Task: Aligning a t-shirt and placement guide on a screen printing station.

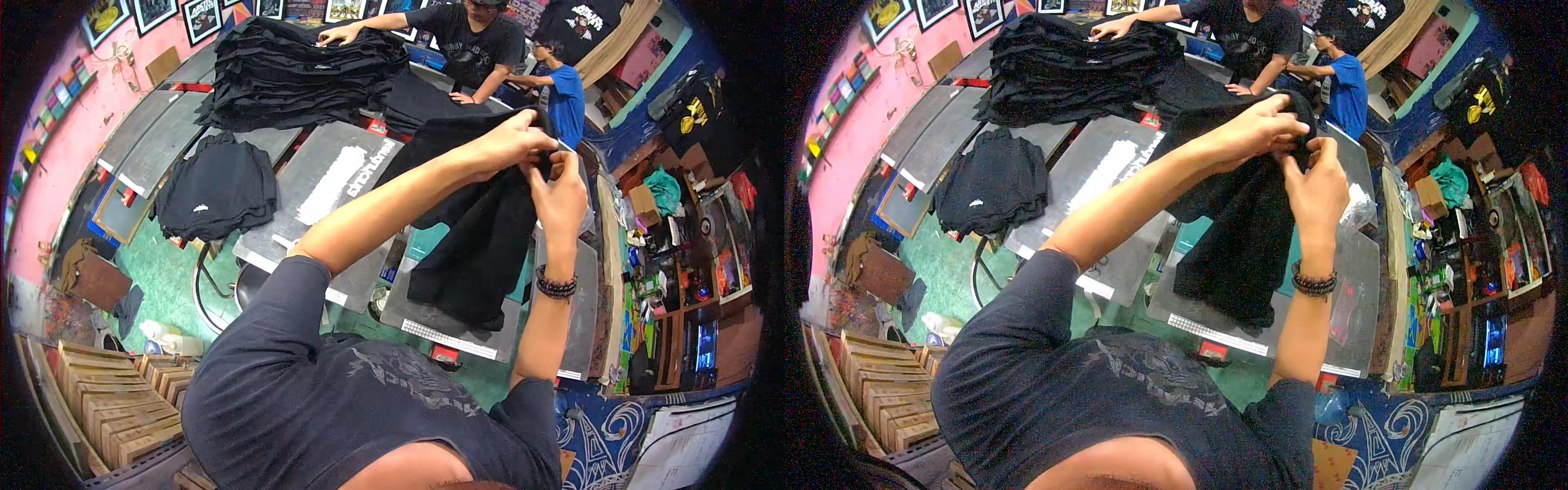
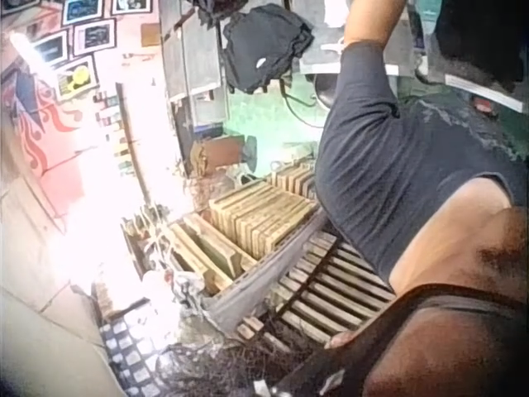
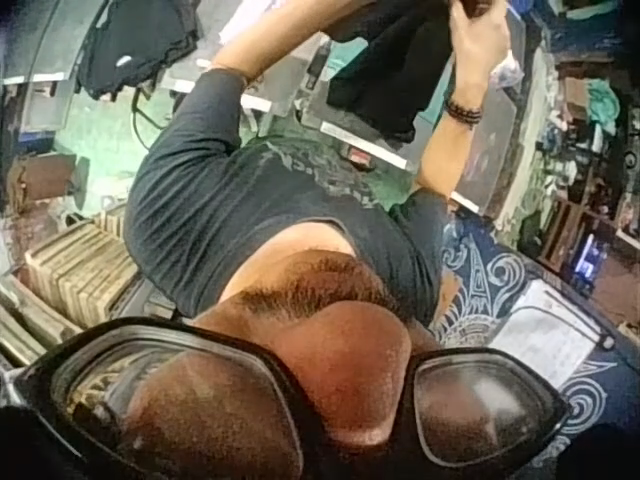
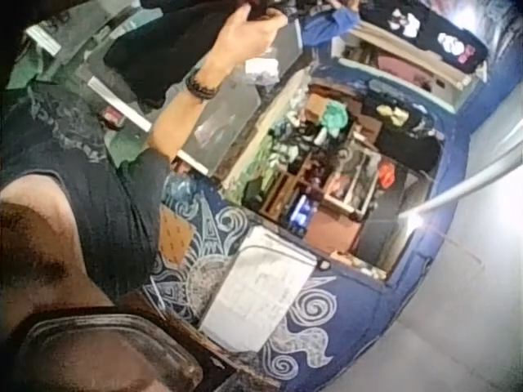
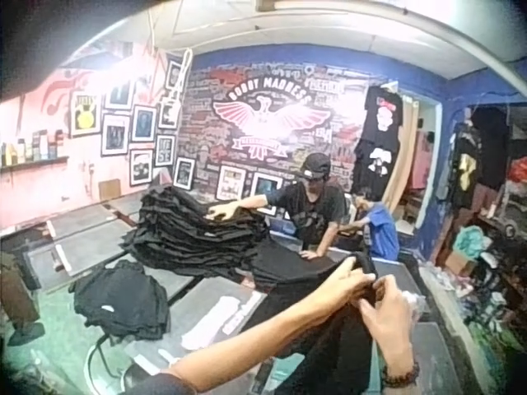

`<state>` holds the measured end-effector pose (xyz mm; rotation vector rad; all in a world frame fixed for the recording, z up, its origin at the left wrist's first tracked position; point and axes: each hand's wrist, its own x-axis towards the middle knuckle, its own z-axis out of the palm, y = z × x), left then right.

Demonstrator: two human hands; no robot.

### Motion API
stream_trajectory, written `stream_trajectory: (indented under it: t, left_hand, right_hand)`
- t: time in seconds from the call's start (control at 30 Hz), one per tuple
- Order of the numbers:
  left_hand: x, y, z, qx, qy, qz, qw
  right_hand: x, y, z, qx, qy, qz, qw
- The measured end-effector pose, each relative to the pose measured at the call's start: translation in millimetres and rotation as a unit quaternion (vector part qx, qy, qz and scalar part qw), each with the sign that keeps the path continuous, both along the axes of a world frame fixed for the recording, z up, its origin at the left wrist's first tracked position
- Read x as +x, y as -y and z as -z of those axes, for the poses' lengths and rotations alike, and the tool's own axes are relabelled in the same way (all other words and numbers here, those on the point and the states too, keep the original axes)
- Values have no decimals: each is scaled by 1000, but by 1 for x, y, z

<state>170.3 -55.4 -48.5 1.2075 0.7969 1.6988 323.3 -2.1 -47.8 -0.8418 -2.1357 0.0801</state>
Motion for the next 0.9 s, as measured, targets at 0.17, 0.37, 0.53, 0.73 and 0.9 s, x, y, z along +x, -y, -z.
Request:
stream_trajectory:
  t: [0.17,0.37,0.53,0.73,0.9]
  left_hand:
    - [-9,-16,-22,149,-161,-57,974]
    - [0,46,20,283,-448,-496,688]
    - [5,50,52,219,-394,-607,654]
    - [-17,40,84,-19,-527,-271,805]
    - [-12,45,112,-13,-366,-233,901]
  right_hand:
    - [3,-26,-33,85,-15,8,996]
    - [25,-42,-13,-66,-167,-141,974]
    - [30,-38,-16,-183,-176,-235,938]
    - [36,-30,-52,-141,-164,-269,939]
    - [56,-47,-25,-130,-165,-259,943]
